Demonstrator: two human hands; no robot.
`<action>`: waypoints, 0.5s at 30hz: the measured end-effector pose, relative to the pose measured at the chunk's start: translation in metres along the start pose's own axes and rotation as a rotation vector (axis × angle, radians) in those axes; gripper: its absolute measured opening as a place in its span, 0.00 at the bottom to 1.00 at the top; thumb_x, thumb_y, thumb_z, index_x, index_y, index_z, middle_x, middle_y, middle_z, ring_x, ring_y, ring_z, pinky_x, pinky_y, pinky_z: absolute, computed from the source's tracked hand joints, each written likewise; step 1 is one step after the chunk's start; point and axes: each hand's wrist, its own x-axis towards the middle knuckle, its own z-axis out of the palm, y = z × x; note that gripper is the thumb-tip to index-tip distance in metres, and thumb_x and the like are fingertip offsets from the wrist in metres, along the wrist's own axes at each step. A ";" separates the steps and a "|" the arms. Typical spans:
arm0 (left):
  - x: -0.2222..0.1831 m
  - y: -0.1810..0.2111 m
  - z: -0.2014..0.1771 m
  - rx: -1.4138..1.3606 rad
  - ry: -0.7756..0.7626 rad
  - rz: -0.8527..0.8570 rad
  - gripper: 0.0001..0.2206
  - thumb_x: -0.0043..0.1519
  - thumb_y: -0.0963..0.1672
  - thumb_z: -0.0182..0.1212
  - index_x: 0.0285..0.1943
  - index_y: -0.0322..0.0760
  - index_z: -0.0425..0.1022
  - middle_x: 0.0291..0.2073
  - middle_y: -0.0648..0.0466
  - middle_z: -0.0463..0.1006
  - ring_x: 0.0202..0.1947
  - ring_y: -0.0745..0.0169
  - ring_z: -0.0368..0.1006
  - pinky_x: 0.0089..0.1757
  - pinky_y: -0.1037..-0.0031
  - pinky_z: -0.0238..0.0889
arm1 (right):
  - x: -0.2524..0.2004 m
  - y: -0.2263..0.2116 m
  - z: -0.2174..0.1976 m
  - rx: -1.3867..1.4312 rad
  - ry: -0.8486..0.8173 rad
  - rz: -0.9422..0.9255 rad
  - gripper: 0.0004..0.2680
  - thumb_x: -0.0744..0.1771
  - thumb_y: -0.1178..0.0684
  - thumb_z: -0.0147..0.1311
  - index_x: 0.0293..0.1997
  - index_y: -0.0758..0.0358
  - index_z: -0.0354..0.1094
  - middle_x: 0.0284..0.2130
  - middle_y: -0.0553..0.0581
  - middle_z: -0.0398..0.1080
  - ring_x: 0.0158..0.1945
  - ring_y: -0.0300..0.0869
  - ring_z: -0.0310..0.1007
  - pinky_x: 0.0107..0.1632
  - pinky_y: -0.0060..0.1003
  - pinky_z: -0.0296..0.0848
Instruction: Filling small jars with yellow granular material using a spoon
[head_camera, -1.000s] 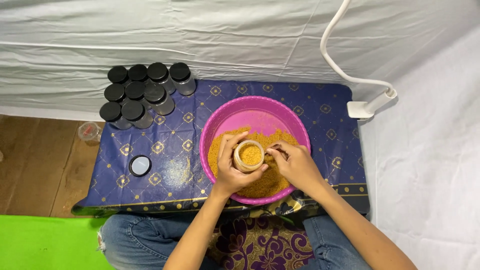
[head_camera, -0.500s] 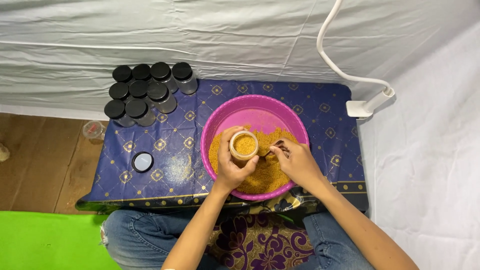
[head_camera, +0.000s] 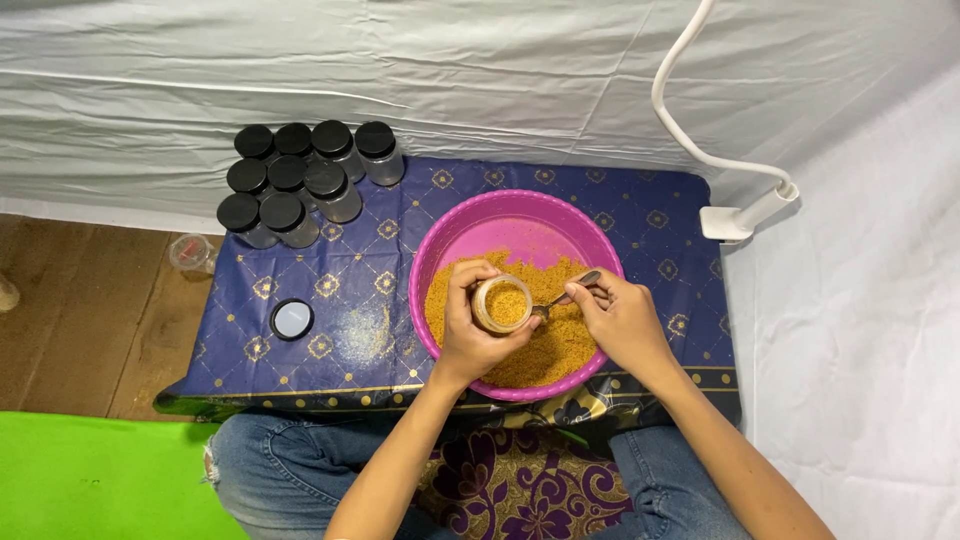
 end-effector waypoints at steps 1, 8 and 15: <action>0.001 0.002 -0.001 0.000 0.001 -0.002 0.34 0.45 0.46 0.81 0.57 0.36 0.63 0.46 0.48 0.68 0.50 0.50 0.71 0.53 0.52 0.68 | -0.001 -0.001 -0.001 -0.001 -0.002 0.002 0.04 0.67 0.60 0.57 0.42 0.65 0.78 0.25 0.64 0.80 0.29 0.42 0.80 0.31 0.36 0.76; 0.005 0.013 -0.001 0.030 -0.032 -0.012 0.33 0.51 0.47 0.74 0.64 0.33 0.65 0.48 0.46 0.74 0.51 0.48 0.74 0.53 0.52 0.68 | -0.001 0.006 -0.014 0.223 0.126 0.048 0.05 0.69 0.61 0.54 0.44 0.72 0.74 0.26 0.64 0.77 0.15 0.34 0.65 0.20 0.28 0.67; -0.004 0.001 0.002 -0.011 -0.024 -0.038 0.39 0.45 0.49 0.79 0.63 0.33 0.61 0.44 0.45 0.78 0.46 0.47 0.77 0.50 0.52 0.71 | 0.004 -0.010 -0.026 0.458 0.270 0.074 0.07 0.70 0.57 0.54 0.47 0.73 0.69 0.29 0.65 0.76 0.17 0.32 0.63 0.20 0.24 0.62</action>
